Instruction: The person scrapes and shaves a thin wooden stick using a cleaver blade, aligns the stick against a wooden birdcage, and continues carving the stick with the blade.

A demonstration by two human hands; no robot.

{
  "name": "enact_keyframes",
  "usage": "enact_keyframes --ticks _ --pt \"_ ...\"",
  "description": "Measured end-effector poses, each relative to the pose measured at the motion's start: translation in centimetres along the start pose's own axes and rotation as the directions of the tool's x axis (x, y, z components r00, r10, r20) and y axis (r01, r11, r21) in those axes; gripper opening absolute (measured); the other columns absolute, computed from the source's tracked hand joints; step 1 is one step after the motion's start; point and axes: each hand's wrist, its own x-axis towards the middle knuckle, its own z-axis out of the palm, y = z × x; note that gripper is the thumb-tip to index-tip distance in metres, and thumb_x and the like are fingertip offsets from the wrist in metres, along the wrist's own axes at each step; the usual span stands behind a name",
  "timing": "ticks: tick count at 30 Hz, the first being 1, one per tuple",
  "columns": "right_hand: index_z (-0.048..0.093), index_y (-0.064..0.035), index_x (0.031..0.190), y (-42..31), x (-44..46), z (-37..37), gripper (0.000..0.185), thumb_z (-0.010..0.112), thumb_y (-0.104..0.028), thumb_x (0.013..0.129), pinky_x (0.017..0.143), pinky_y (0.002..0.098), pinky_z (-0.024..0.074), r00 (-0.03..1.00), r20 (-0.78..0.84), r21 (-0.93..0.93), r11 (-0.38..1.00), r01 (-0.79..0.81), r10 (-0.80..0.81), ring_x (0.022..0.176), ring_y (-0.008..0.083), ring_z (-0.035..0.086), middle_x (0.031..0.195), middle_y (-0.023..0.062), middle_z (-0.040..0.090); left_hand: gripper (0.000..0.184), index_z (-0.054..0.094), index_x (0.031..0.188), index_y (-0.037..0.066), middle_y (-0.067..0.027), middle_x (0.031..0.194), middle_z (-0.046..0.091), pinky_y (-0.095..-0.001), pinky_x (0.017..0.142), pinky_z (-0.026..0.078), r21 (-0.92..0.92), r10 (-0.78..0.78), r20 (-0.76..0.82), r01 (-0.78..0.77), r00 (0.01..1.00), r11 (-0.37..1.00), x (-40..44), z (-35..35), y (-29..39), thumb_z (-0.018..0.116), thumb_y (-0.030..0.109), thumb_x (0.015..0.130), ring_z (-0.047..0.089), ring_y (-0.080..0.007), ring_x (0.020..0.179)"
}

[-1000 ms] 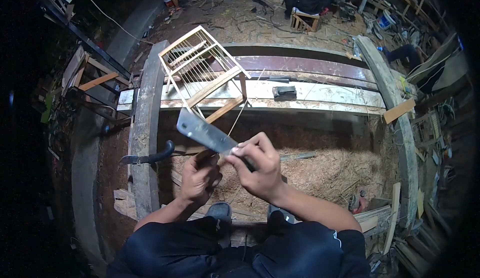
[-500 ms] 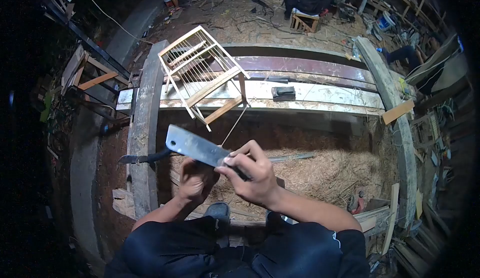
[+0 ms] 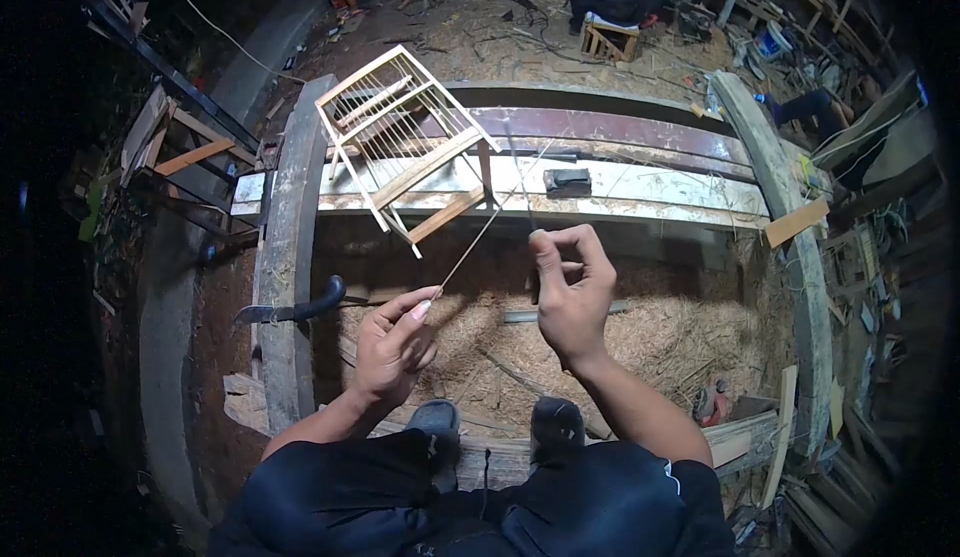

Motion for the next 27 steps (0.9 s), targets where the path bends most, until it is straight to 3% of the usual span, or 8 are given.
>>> enact_keyframes --ticks 2,10,12,14,16,17,21,27 --pt "0.055 -0.0016 0.090 0.1 -0.1 -0.1 0.020 0.060 -0.019 0.099 0.046 0.0208 0.0408 0.999 0.051 0.165 0.986 -0.017 0.009 0.054 0.0071 0.056 0.068 0.0022 0.058 0.027 0.061 0.123 0.000 0.0082 0.050 0.033 -0.0220 0.040 0.023 -0.002 -0.008 -0.007 0.008 1.000 1.000 0.1 0.1 0.0 0.053 0.011 0.100 0.026 -0.0024 0.040" --pt "0.055 -0.0002 0.091 -0.6 -1.4 0.2 0.020 0.059 -0.018 0.099 0.053 0.0232 0.0496 0.985 0.156 0.168 0.980 -0.102 0.076 0.064 0.0102 0.064 0.073 0.0052 0.061 0.027 0.059 0.124 0.000 0.0083 0.049 0.035 -0.0215 0.040 0.025 0.007 -0.065 -0.036 0.065 0.997 0.998 0.0 0.6 0.3 0.050 0.014 0.102 0.027 -0.0021 0.039" --pt "0.056 -0.0003 0.094 0.0 -1.6 0.3 0.014 0.059 -0.013 0.098 0.058 0.0211 0.0484 0.976 0.215 0.061 0.998 0.024 -0.036 0.066 0.0080 0.061 0.083 0.0039 0.062 0.026 0.060 0.122 0.001 0.0081 0.049 0.036 -0.0218 0.041 0.026 0.010 -0.057 -0.041 0.057 0.998 0.998 0.0 0.7 0.3 0.050 0.014 0.102 0.028 -0.0023 0.039" --pt "0.059 -0.0005 0.091 -0.1 -1.8 0.9 0.009 0.066 -0.006 0.092 0.063 0.0228 0.0476 0.978 0.209 0.109 0.994 -0.003 -0.020 0.071 0.0103 0.060 0.088 0.0052 0.061 0.026 0.060 0.122 0.002 0.0077 0.049 0.036 -0.0219 0.041 0.026 0.013 -0.063 -0.058 0.063 0.996 0.998 0.0 0.7 0.2 0.051 0.015 0.102 0.029 -0.0024 0.039" --pt "0.062 -0.0005 0.086 0.4 -1.9 1.3 0.013 0.074 -0.002 0.082 0.065 0.0262 0.0483 0.926 0.259 -0.073 0.950 0.303 -0.275 0.075 0.0155 0.062 0.088 0.0092 0.061 0.025 0.060 0.121 0.002 0.0074 0.049 0.036 -0.0221 0.041 0.026 0.015 -0.068 -0.075 0.070 0.995 0.997 -0.1 0.5 0.1 0.051 0.016 0.101 0.029 -0.0025 0.039" --pt "0.063 -0.0002 0.081 0.0 -2.3 1.5 0.016 0.078 -0.001 0.075 0.066 0.0291 0.0490 0.909 0.288 -0.105 0.933 0.343 -0.302 0.078 0.0195 0.063 0.087 0.0110 0.061 0.025 0.060 0.121 0.002 0.0062 0.051 0.040 -0.0221 0.041 0.027 0.022 -0.048 -0.076 0.050 0.996 0.998 0.0 0.3 -0.2 0.053 0.016 0.101 0.030 -0.0025 0.039" --pt "0.066 0.0000 0.083 -0.4 -3.7 2.1 0.018 0.081 -0.006 0.075 0.060 0.0302 0.0511 0.819 0.454 -0.082 0.899 0.431 -0.351 0.071 0.0209 0.064 0.084 0.0121 0.060 0.026 0.063 0.119 0.000 0.0038 0.063 0.051 -0.0202 0.044 0.027 -0.027 -0.003 -0.111 0.000 0.994 1.000 -0.4 -0.1 -0.8 0.058 0.011 0.096 0.037 -0.0027 0.046" --pt "0.066 0.0001 0.082 -0.6 -3.8 2.3 0.018 0.081 -0.004 0.074 0.060 0.0290 0.0514 0.833 0.433 -0.128 0.891 0.436 -0.345 0.071 0.0201 0.064 0.083 0.0120 0.060 0.022 0.064 0.115 0.000 0.0026 0.061 0.049 -0.0216 0.044 0.029 -0.049 0.004 -0.093 -0.008 0.996 0.999 -0.3 -1.0 -1.4 0.058 0.009 0.096 0.038 -0.0040 0.047"
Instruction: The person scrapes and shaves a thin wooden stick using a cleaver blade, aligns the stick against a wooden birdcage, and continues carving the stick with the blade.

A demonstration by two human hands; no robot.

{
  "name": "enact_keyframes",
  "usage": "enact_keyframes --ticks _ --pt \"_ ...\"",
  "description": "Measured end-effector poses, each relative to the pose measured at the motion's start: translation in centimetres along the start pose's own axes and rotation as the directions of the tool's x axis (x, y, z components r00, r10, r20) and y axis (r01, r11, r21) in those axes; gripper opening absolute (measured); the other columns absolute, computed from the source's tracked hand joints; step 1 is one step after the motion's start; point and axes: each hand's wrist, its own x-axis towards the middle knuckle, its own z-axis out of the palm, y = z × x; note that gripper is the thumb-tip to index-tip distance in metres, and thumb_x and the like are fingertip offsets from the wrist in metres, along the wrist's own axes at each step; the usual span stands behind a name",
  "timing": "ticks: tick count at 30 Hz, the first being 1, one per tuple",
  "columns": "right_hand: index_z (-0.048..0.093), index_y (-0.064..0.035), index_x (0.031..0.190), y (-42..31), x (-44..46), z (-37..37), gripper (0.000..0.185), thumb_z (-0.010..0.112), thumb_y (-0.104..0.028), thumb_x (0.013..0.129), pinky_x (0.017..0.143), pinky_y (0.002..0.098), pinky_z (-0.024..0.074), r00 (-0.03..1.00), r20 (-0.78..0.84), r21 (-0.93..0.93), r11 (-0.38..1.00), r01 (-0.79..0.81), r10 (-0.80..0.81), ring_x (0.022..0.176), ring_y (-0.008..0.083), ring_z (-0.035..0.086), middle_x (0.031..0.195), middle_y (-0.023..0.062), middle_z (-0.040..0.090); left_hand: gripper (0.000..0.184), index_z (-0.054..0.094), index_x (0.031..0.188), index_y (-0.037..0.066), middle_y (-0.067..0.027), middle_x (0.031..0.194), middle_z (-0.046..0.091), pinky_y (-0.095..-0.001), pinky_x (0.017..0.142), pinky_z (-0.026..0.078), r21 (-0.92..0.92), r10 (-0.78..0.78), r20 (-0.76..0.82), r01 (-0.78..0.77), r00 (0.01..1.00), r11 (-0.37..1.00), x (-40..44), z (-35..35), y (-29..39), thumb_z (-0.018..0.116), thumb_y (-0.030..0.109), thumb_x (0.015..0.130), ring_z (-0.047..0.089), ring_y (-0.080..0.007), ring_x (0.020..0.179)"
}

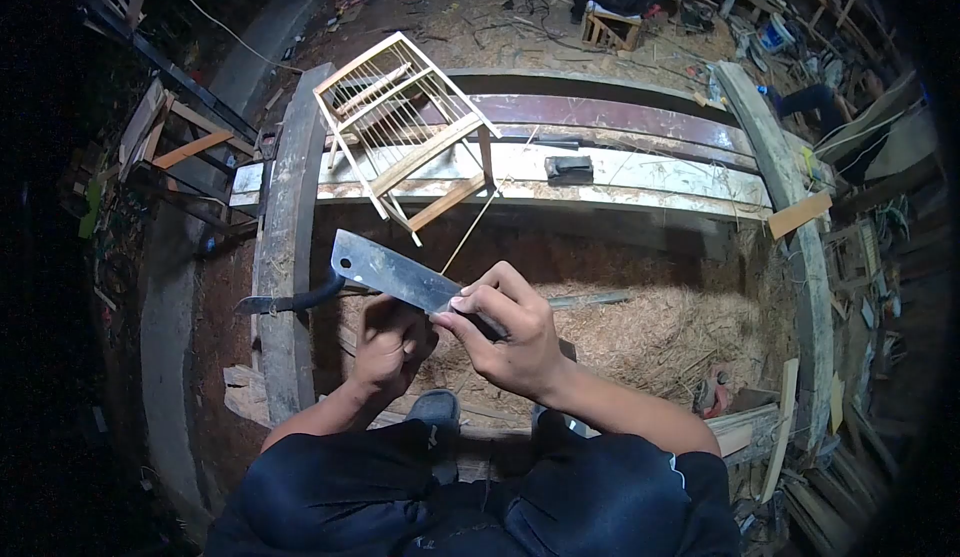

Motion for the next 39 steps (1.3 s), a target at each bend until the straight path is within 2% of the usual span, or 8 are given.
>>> enact_keyframes --ticks 15,17,19,21,23,24,34,39 --pt "0.063 0.0006 0.079 1.1 0.1 -0.9 0.018 0.080 -0.003 0.074 0.058 0.0302 0.0495 0.993 -0.113 -0.054 0.998 0.018 -0.024 0.067 0.0205 0.062 0.079 0.0120 0.059 0.011 0.060 0.098 0.000 0.0033 0.055 0.042 -0.0242 0.042 0.029 0.085 -0.052 0.019 0.051 0.998 0.995 -0.2 1.7 0.9 0.050 0.000 0.093 0.034 -0.0065 0.041" --pt "0.065 -0.0004 0.079 0.7 -0.4 -0.3 0.016 0.080 -0.004 0.074 0.058 0.0309 0.0499 0.998 -0.044 0.012 0.999 0.042 -0.042 0.067 0.0201 0.062 0.080 0.0122 0.060 0.023 0.060 0.114 -0.002 0.0041 0.054 0.040 -0.0235 0.042 0.027 0.038 0.129 -0.191 -0.124 0.973 0.992 0.0 -0.1 -2.1 0.048 0.000 0.094 0.032 -0.0045 0.041" --pt "0.066 -0.0048 0.081 2.6 1.0 -1.7 0.012 0.077 -0.009 0.079 0.054 0.0292 0.0457 0.983 -0.112 -0.204 0.972 0.118 -0.143 0.070 0.0162 0.062 0.081 0.0098 0.063 0.024 0.061 0.119 0.000 0.0061 0.050 0.037 -0.0230 0.041 0.026 0.068 -0.053 0.008 0.052 0.999 0.996 0.2 1.5 1.2 0.053 0.009 0.098 0.030 -0.0036 0.040" --pt "0.063 -0.0048 0.090 4.3 2.2 -2.9 0.018 0.071 -0.021 0.090 0.050 0.0259 0.0412 0.916 -0.374 -0.129 0.970 -0.207 0.146 0.062 0.0107 0.058 0.072 0.0059 0.060 0.025 0.061 0.119 0.000 0.0069 0.050 0.037 -0.0225 0.041 0.026 0.081 -0.053 0.070 0.047 0.996 0.996 0.0 1.5 1.5 0.053 0.013 0.100 0.030 -0.0032 0.040" --pt "0.058 -0.0023 0.096 3.7 3.1 -4.4 0.032 0.064 -0.034 0.096 0.047 0.0232 0.0377 0.773 -0.341 0.386 0.830 -0.403 0.534 0.054 0.0067 0.052 0.062 0.0018 0.054 0.025 0.061 0.119 -0.001 0.0068 0.051 0.037 -0.0223 0.041 0.026 0.094 -0.038 0.082 0.030 0.996 0.995 0.0 1.2 1.3 0.053 0.013 0.100 0.030 -0.0030 0.040" --pt "0.055 -0.0002 0.098 3.8 3.3 -4.6 0.043 0.061 -0.043 0.095 0.045 0.0213 0.0356 0.778 -0.317 0.438 0.811 -0.387 0.543 0.047 0.0058 0.047 0.057 -0.0013 0.050 0.025 0.061 0.120 -0.001 0.0067 0.051 0.038 -0.0221 0.042 0.026 0.114 -0.031 0.094 0.020 0.995 0.993 0.0 1.0 1.3 0.052 0.013 0.100 0.030 -0.0028 0.041" --pt "0.059 -0.0002 0.097 2.5 3.3 -4.5 0.018 0.068 -0.015 0.093 0.044 0.0252 0.0397 0.716 -0.198 0.694 0.611 -0.379 0.669 0.050 0.0107 0.050 0.080 0.0097 0.064 0.023 0.066 0.116 -0.001 0.0072 0.059 0.048 -0.0199 0.044 0.026 0.361 0.002 0.145 -0.055 0.989 0.931 0.2 0.9 1.4 0.059 0.012 0.097 0.036 0.0005 0.048" --pt "0.055 -0.0047 0.092 2.7 3.2 -4.6 0.016 0.067 -0.015 0.094 0.045 0.0253 0.0394 0.678 -0.202 0.729 0.571 -0.378 0.707 0.051 0.0096 0.048 0.078 0.0023 0.056 0.025 0.063 0.119 0.001 0.0029 0.063 0.053 -0.0182 0.042 0.029 0.357 0.038 0.082 -0.065 0.996 0.932 0.4 1.3 1.6 0.058 0.012 0.098 0.039 -0.0019 0.046"
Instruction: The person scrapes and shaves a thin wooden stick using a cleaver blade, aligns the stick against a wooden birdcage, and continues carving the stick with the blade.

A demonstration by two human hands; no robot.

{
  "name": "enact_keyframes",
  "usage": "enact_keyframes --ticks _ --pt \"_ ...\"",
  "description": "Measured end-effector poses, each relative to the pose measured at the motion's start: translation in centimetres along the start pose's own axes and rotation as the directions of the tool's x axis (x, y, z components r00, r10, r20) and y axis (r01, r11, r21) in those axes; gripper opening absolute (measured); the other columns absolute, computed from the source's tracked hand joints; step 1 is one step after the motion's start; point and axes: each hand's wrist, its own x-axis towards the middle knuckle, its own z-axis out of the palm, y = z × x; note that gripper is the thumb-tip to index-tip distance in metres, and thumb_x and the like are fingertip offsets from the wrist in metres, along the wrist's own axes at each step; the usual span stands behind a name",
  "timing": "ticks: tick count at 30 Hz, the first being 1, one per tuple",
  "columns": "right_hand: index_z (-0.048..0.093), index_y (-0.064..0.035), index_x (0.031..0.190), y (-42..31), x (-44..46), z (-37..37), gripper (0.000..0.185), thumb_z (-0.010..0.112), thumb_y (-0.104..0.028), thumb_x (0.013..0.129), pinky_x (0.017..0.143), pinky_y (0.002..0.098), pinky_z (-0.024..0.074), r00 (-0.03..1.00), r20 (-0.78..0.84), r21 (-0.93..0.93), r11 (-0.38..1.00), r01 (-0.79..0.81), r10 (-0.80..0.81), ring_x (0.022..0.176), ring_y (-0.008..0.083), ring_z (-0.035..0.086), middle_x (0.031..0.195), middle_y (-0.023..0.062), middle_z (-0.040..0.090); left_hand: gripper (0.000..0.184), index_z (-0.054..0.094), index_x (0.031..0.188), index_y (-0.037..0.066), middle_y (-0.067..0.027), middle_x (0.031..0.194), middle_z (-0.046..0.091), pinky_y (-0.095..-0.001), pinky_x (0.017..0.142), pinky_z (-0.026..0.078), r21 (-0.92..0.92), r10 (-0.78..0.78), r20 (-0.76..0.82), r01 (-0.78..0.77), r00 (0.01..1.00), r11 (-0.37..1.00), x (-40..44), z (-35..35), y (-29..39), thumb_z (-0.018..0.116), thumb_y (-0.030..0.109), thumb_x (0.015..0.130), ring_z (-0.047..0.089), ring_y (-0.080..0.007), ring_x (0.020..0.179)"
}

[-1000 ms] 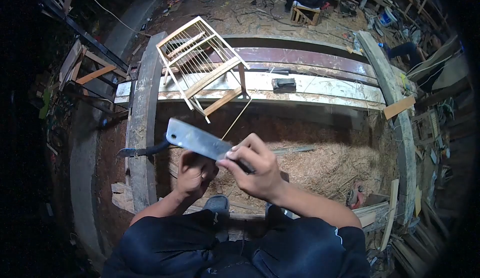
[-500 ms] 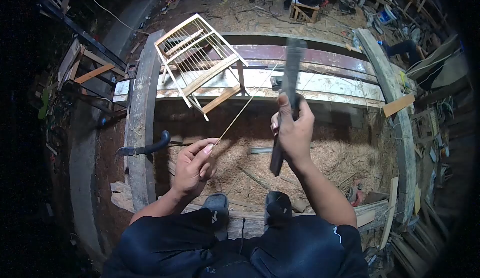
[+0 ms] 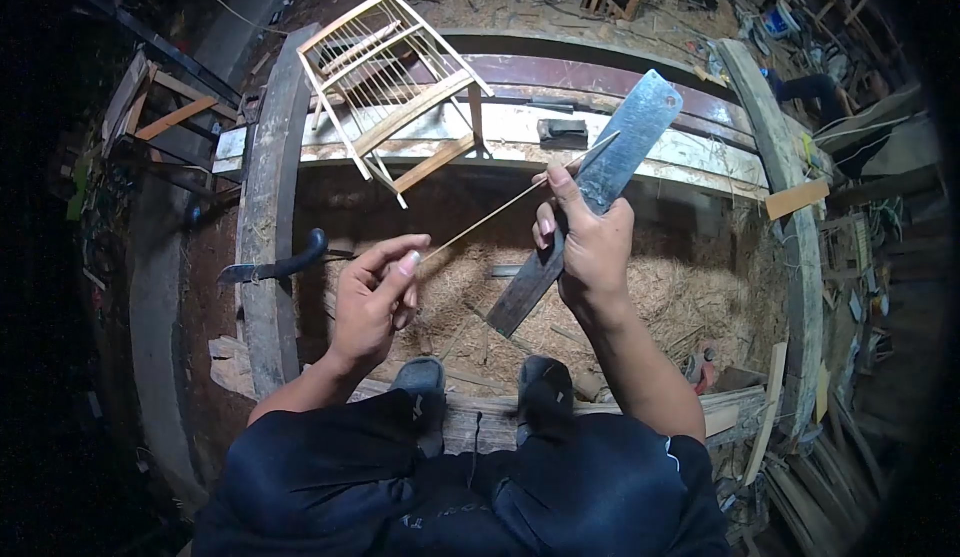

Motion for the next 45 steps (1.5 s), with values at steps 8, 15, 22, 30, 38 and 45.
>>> enact_keyframes --ticks 8,15,22,30,38,45 --pt "0.055 -0.0016 0.099 0.2 0.1 -1.1 0.014 0.065 -0.010 0.094 0.046 0.0269 0.0426 0.998 -0.021 0.026 0.998 0.053 -0.053 0.054 0.0117 0.051 0.091 0.0164 0.067 0.028 0.058 0.124 0.001 -0.0086 0.084 0.066 -0.0184 0.042 0.034 -0.134 -0.017 -0.167 -0.006 0.986 0.991 0.6 -0.4 -0.6 0.051 0.017 0.102 0.044 -0.0033 0.045" --pt "0.056 -0.0013 0.100 0.8 0.3 -1.3 0.014 0.065 -0.011 0.094 0.046 0.0271 0.0425 0.999 -0.012 0.035 0.998 0.047 -0.047 0.053 0.0113 0.049 0.095 0.0173 0.067 0.031 0.055 0.128 0.001 -0.0103 0.089 0.065 -0.0184 0.042 0.034 -0.152 0.053 -0.212 -0.087 0.976 0.985 0.5 -0.4 -0.7 0.047 0.018 0.104 0.044 -0.0035 0.047" --pt "0.057 -0.0018 0.099 0.6 0.2 -1.1 0.014 0.067 -0.009 0.092 0.046 0.0276 0.0418 0.998 -0.052 0.050 0.998 0.036 -0.034 0.051 0.0116 0.049 0.086 0.0111 0.064 0.028 0.056 0.126 0.001 -0.0105 0.089 0.066 -0.0178 0.044 0.035 -0.074 0.088 -0.215 -0.106 0.973 0.992 0.4 -0.4 -0.6 0.051 0.015 0.102 0.044 -0.0028 0.048" --pt "0.058 -0.0025 0.096 -0.2 0.1 -1.1 0.014 0.068 -0.010 0.092 0.047 0.0275 0.0420 0.997 -0.022 0.105 0.992 0.074 -0.072 0.051 0.0120 0.050 0.084 0.0085 0.063 0.024 0.060 0.121 0.002 -0.0091 0.086 0.070 -0.0171 0.043 0.033 0.025 0.106 -0.237 -0.104 0.966 0.994 0.4 -0.2 -0.4 0.057 0.012 0.099 0.042 -0.0001 0.048" --pt "0.059 -0.0018 0.099 -0.6 0.7 -1.7 0.017 0.068 -0.014 0.093 0.048 0.0260 0.0426 0.985 -0.065 0.108 0.980 0.166 -0.160 0.052 0.0112 0.051 0.083 0.0068 0.062 0.023 0.061 0.118 0.002 -0.0075 0.087 0.071 -0.0171 0.044 0.033 0.071 0.116 -0.225 -0.102 0.967 0.992 0.2 -0.5 -0.5 0.059 0.013 0.098 0.040 0.0016 0.050" --pt "0.059 -0.0024 0.101 -0.1 1.1 -2.6 0.016 0.069 -0.013 0.092 0.049 0.0261 0.0433 0.993 -0.085 0.111 0.990 0.088 -0.079 0.052 0.0111 0.052 0.082 0.0064 0.062 0.025 0.060 0.120 0.000 -0.0130 0.089 0.070 -0.0175 0.042 0.033 0.011 0.112 -0.274 -0.114 0.955 0.993 0.3 -0.2 -0.2 0.058 0.010 0.098 0.041 -0.0010 0.047"
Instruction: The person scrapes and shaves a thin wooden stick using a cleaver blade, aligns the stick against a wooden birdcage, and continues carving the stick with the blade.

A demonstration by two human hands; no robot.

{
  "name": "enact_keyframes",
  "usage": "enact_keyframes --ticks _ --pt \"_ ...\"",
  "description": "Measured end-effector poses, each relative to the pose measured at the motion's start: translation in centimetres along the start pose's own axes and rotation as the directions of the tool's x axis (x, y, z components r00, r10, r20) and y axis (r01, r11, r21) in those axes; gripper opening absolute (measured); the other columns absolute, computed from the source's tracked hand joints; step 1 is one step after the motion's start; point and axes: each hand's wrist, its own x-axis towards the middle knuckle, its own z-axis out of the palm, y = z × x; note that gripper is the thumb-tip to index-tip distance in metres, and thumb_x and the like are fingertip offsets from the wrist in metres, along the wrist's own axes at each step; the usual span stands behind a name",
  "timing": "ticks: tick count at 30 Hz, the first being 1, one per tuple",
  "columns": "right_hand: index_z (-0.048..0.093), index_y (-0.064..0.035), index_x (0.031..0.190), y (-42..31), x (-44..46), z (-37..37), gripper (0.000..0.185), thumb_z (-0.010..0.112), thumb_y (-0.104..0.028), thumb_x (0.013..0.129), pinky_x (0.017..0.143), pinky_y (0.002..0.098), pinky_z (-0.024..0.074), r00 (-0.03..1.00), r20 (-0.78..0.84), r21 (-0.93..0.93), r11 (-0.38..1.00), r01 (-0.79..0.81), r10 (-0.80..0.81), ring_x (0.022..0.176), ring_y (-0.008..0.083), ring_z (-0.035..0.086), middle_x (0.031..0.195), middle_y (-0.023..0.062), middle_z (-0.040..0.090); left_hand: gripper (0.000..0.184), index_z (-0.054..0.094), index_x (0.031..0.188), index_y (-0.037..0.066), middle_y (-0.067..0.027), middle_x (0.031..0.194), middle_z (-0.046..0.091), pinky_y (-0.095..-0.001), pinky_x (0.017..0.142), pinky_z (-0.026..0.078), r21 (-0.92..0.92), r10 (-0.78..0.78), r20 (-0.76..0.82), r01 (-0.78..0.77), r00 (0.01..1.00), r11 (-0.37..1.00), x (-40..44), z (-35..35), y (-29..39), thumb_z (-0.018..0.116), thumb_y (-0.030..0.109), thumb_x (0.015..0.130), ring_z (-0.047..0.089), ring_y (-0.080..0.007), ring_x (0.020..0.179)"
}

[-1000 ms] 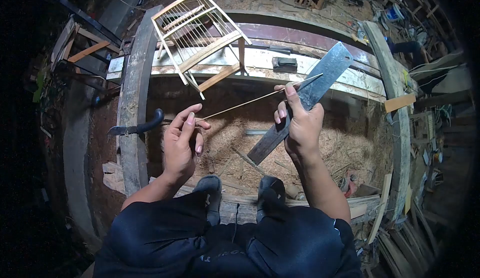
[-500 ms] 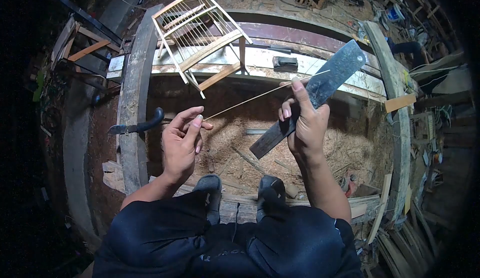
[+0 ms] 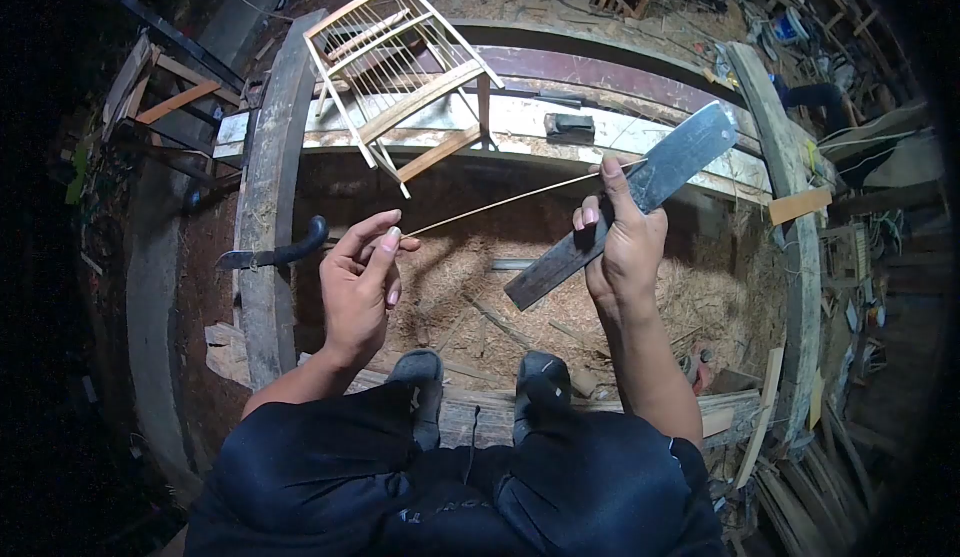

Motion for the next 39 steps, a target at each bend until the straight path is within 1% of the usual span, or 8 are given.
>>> enact_keyframes --ticks 5,11,17,26,28,32,36,39 --pt "0.059 -0.0022 0.103 0.4 0.4 -0.5 0.017 0.067 -0.013 0.093 0.049 0.0272 0.0446 0.998 -0.060 0.007 1.000 -0.011 0.012 0.052 0.0123 0.053 0.089 0.0105 0.065 0.026 0.060 0.121 0.000 -0.0144 0.092 0.070 -0.0176 0.042 0.034 -0.008 0.014 -0.020 -0.014 1.000 1.000 0.0 0.0 0.1 0.059 0.010 0.097 0.042 -0.0016 0.047" --pt "0.057 -0.0021 0.106 0.1 -0.2 0.1 0.019 0.067 -0.012 0.093 0.051 0.0277 0.0454 0.998 -0.047 -0.014 0.999 0.041 -0.041 0.053 0.0123 0.053 0.092 0.0125 0.066 0.027 0.059 0.121 -0.002 -0.0178 0.098 0.071 -0.0181 0.041 0.035 -0.061 -0.011 -0.038 0.009 0.999 0.998 0.0 0.0 0.2 0.059 0.010 0.097 0.045 -0.0033 0.047" --pt "0.058 -0.0005 0.109 0.4 -0.3 -0.4 0.021 0.066 -0.011 0.093 0.051 0.0272 0.0448 0.998 -0.059 -0.028 0.999 0.033 -0.035 0.055 0.0119 0.054 0.093 0.0119 0.066 0.029 0.060 0.120 -0.003 -0.0199 0.100 0.070 -0.0193 0.037 0.035 -0.098 0.009 -0.032 -0.012 0.999 0.995 0.3 -0.7 -0.2 0.060 0.015 0.097 0.048 -0.0057 0.045" --pt "0.056 0.0001 0.117 0.3 -0.6 -0.4 0.026 0.064 -0.011 0.095 0.050 0.0266 0.0439 0.999 -0.025 -0.005 1.000 0.027 -0.027 0.055 0.0113 0.054 0.094 0.0119 0.065 0.027 0.061 0.119 -0.001 -0.0159 0.099 0.071 -0.0187 0.038 0.037 -0.174 -0.015 -0.101 -0.003 0.995 0.985 0.6 -0.7 -0.2 0.059 0.016 0.098 0.049 -0.0051 0.046" --pt "0.055 -0.0002 0.118 0.4 -0.5 -0.6 0.026 0.064 -0.011 0.095 0.050 0.0266 0.0439 0.999 -0.024 -0.001 1.000 0.027 -0.027 0.055 0.0113 0.054 0.094 0.0121 0.065 0.029 0.059 0.122 -0.001 -0.0158 0.101 0.070 -0.0194 0.037 0.034 -0.134 -0.024 -0.064 0.015 0.998 0.991 0.6 -1.1 -0.6 0.058 0.017 0.099 0.048 -0.0060 0.045" --pt "0.055 -0.0007 0.118 0.5 -0.4 -0.9 0.027 0.064 -0.011 0.095 0.050 0.0268 0.0441 0.999 -0.011 0.016 0.999 0.030 -0.030 0.055 0.0114 0.054 0.096 0.0125 0.065 0.030 0.058 0.123 -0.001 -0.0169 0.101 0.070 -0.0191 0.038 0.034 -0.149 0.014 -0.060 -0.022 0.998 0.989 0.5 -1.0 -0.3 0.058 0.017 0.099 0.047 -0.0056 0.045" --pt "0.055 -0.0007 0.118 0.5 -0.3 -0.7 0.027 0.064 -0.012 0.095 0.051 0.0272 0.0442 1.000 -0.011 0.015 1.000 0.021 -0.020 0.055 0.0114 0.054 0.097 0.0128 0.065 0.030 0.056 0.124 -0.001 -0.0177 0.102 0.070 -0.0183 0.040 0.036 -0.176 0.038 -0.039 -0.044 0.999 0.983 0.5 -1.1 -0.2 0.058 0.016 0.099 0.047 -0.0050 0.046" --pt "0.056 -0.0008 0.118 0.3 -0.4 -0.3 0.028 0.065 -0.012 0.094 0.051 0.0277 0.0442 1.000 -0.015 -0.007 1.000 0.002 -0.002 0.055 0.0117 0.053 0.093 0.0105 0.064 0.028 0.057 0.122 -0.001 -0.0168 0.102 0.071 -0.0178 0.041 0.038 -0.183 0.051 -0.024 -0.055 0.998 0.982 0.5 -1.4 0.0 0.058 0.015 0.099 0.049 -0.0046 0.048"
